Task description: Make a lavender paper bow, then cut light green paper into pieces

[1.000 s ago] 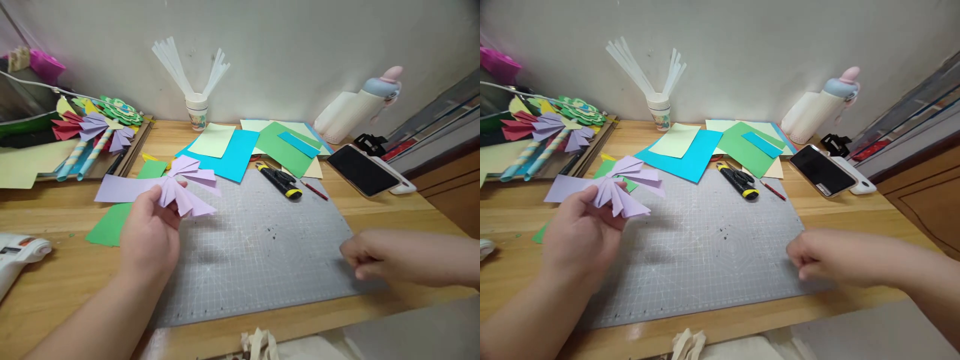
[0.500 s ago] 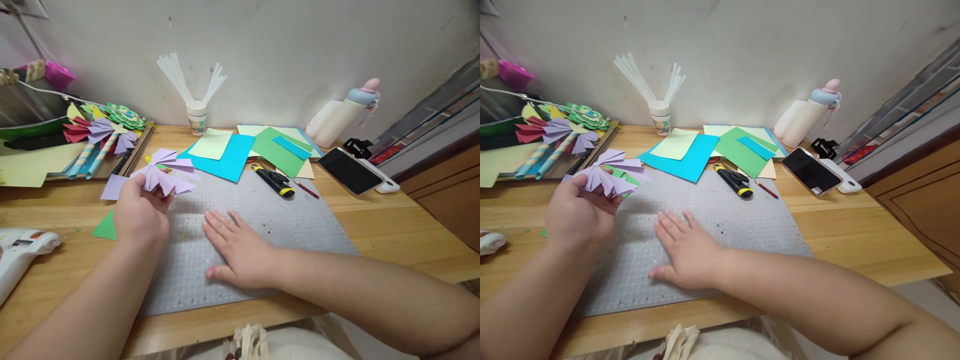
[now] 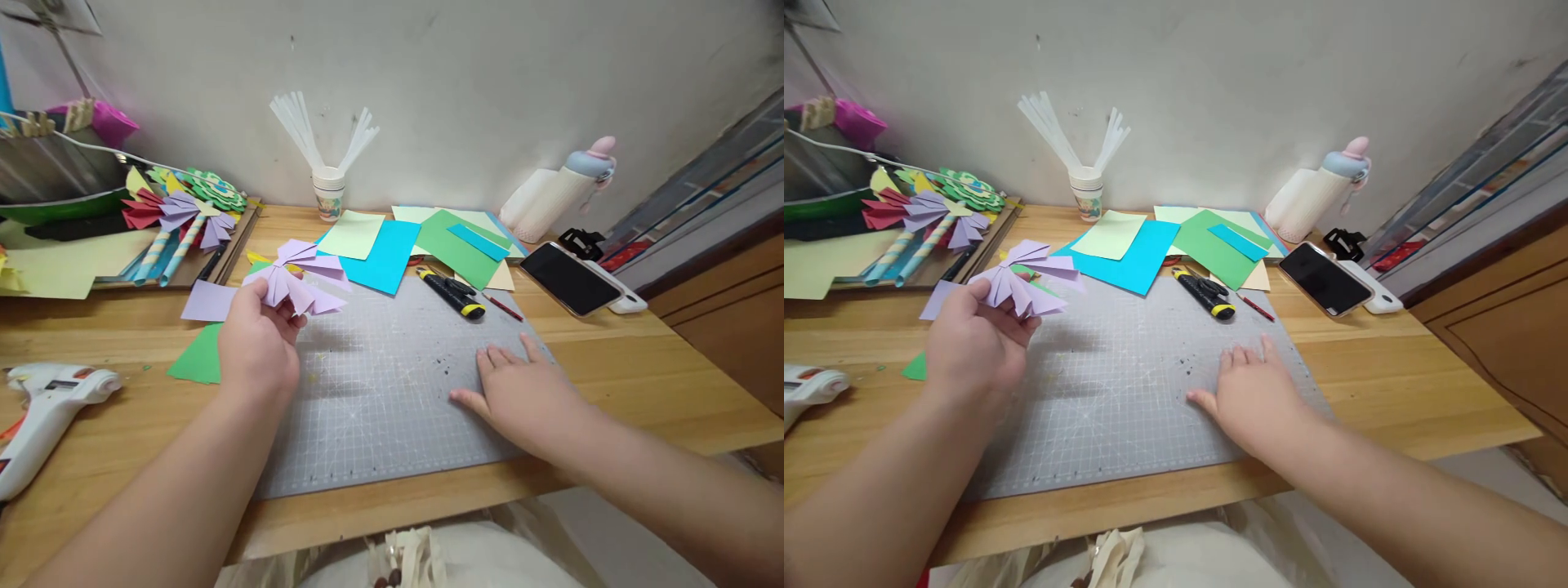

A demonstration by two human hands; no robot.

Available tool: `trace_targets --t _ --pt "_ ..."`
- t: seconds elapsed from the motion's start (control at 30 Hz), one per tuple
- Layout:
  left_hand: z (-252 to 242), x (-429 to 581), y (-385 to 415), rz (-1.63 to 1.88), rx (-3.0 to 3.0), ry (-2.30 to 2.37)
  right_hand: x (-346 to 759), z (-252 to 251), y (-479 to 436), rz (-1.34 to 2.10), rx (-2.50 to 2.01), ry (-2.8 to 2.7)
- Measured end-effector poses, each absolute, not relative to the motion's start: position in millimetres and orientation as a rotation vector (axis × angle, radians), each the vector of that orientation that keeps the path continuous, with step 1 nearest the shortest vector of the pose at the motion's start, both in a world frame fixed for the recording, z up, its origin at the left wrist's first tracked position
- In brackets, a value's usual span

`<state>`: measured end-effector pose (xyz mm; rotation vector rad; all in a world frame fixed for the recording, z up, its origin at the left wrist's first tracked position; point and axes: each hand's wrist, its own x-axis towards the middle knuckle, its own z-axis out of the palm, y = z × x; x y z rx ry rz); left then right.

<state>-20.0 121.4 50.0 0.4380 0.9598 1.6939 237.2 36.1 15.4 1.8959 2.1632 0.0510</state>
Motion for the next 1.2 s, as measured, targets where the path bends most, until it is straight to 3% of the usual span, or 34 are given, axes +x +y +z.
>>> trace_targets --t 0.1,0.23,0.37,0.53,0.73,0.87,0.97,1.1,1.2 --pt "49.6 -17.7 120.6 1.693 0.446 0.957 203.2 22.1 38.2 -0.014 1.824 2.467" --pt "48.5 -16.3 122.8 1.682 0.436 0.972 139.3 9.6 55.2 -0.432 1.418 2.897" --pt "51.2 -15.9 124.3 1.639 0.437 0.974 125.3 -5.3 68.8 -0.438 1.517 2.919" --pt "54.5 -14.4 123.1 1.618 0.454 0.987 208.2 -12.6 45.5 -0.313 2.013 2.533" --pt "50.5 -10.8 120.4 1.589 0.51 0.974 357.0 -8.8 -17.7 -0.01 2.622 1.566" --pt "46.7 -4.4 117.8 1.507 0.567 0.963 376.1 -1.0 -32.8 0.267 2.787 1.271" --pt "43.8 -0.9 114.1 1.434 0.604 0.966 330.6 -2.1 -18.8 0.195 2.623 1.603" --pt "41.7 0.3 110.5 1.399 0.626 0.958 238.3 0.7 16.5 -0.297 2.041 2.371" --pt "41.3 -0.4 112.5 1.412 0.619 0.965 185.6 5.1 43.8 -0.414 1.771 2.704"
